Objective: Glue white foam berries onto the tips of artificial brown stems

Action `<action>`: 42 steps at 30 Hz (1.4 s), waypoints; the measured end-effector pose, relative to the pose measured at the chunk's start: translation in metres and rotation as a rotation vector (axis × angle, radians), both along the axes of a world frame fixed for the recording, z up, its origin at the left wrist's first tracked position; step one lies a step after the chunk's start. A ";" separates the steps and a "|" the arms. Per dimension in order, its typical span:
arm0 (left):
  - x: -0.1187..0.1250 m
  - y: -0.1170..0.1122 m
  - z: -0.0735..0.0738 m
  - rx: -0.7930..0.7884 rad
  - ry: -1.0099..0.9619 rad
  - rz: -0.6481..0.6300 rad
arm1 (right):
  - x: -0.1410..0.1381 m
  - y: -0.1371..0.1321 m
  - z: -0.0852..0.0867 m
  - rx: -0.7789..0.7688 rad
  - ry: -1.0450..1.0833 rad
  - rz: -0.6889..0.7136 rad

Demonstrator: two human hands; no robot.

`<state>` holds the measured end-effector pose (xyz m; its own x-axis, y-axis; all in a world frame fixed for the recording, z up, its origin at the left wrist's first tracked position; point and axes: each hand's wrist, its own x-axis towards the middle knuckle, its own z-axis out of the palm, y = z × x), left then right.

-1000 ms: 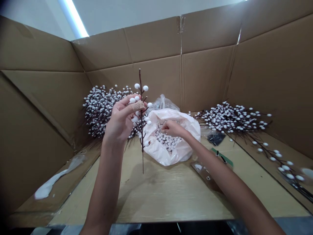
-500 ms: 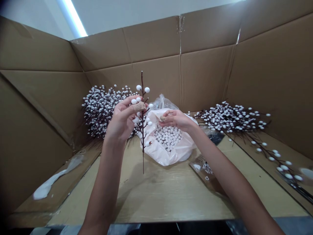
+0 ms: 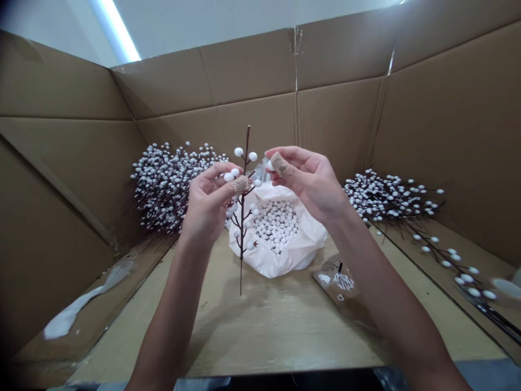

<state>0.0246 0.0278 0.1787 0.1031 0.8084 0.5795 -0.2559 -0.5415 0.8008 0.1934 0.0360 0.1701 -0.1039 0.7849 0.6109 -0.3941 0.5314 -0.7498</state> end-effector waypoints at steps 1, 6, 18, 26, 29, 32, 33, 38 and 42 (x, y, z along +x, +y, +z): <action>0.002 -0.001 -0.001 0.002 -0.005 0.003 | -0.002 -0.002 0.000 0.030 0.013 -0.024; 0.008 -0.004 -0.003 0.019 -0.036 0.009 | -0.010 -0.007 0.000 0.105 0.035 -0.043; 0.010 -0.007 -0.002 0.043 0.000 0.015 | -0.008 -0.010 0.002 0.154 -0.051 -0.144; 0.007 -0.007 -0.001 0.049 0.052 0.052 | -0.008 -0.012 -0.001 0.187 -0.106 -0.247; 0.007 -0.007 -0.001 0.049 0.061 0.047 | -0.009 -0.011 -0.002 0.188 -0.103 -0.263; 0.006 -0.006 -0.001 0.044 0.078 0.053 | -0.010 -0.009 -0.003 0.184 -0.087 -0.260; 0.006 -0.006 -0.001 0.043 0.080 0.057 | -0.011 -0.009 -0.003 0.182 -0.083 -0.260; 0.006 -0.004 -0.002 0.042 0.062 0.054 | -0.013 -0.008 -0.004 0.147 -0.077 -0.266; 0.006 -0.003 -0.003 0.049 0.062 0.058 | -0.014 -0.007 -0.006 0.130 -0.068 -0.257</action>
